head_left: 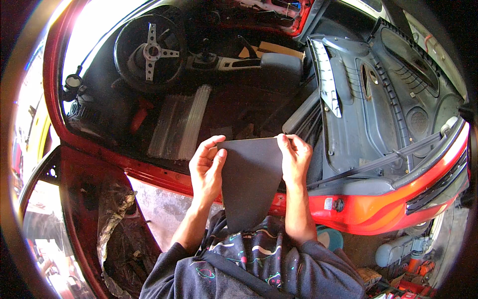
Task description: The person repeatedly tears sheets of sandpaper by hand into smaller pieces. They peel off the backing paper and place the torn pieces inside the open trunk of a red car.
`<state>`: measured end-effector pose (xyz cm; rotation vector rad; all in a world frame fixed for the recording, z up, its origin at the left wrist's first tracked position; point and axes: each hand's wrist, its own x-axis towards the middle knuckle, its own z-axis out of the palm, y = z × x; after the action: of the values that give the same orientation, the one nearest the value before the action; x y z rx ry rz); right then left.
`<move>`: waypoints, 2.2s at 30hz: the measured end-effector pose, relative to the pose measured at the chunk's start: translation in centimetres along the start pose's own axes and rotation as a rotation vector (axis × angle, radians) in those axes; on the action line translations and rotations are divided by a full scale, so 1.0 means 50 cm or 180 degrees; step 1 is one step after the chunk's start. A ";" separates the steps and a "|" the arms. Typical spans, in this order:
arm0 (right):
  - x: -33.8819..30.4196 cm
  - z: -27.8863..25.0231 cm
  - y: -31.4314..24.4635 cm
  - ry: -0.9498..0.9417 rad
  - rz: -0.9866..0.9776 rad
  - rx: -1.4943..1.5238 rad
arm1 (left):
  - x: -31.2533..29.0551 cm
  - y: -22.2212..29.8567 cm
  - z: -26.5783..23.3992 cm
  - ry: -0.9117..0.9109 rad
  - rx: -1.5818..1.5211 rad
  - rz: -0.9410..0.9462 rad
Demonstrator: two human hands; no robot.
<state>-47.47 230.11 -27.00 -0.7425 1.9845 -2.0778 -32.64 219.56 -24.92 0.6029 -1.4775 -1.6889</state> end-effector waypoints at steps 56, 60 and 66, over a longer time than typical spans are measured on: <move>-0.043 0.002 0.238 -0.1532 0.0676 -0.1919 | 0.179 -0.338 -0.133 0.1553 -0.0782 -0.0511; -0.028 -0.024 0.217 -0.1368 0.0643 -0.1914 | 0.153 -0.277 -0.136 0.0907 0.1534 -0.0620; 0.016 0.023 0.145 -0.4033 -0.0037 -0.2681 | 0.057 -0.189 -0.033 -0.3031 0.3620 0.0706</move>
<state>-49.14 228.04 -33.89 -1.6027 1.8098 -0.2812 -35.35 216.32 -33.98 0.1030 -3.0741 -0.7923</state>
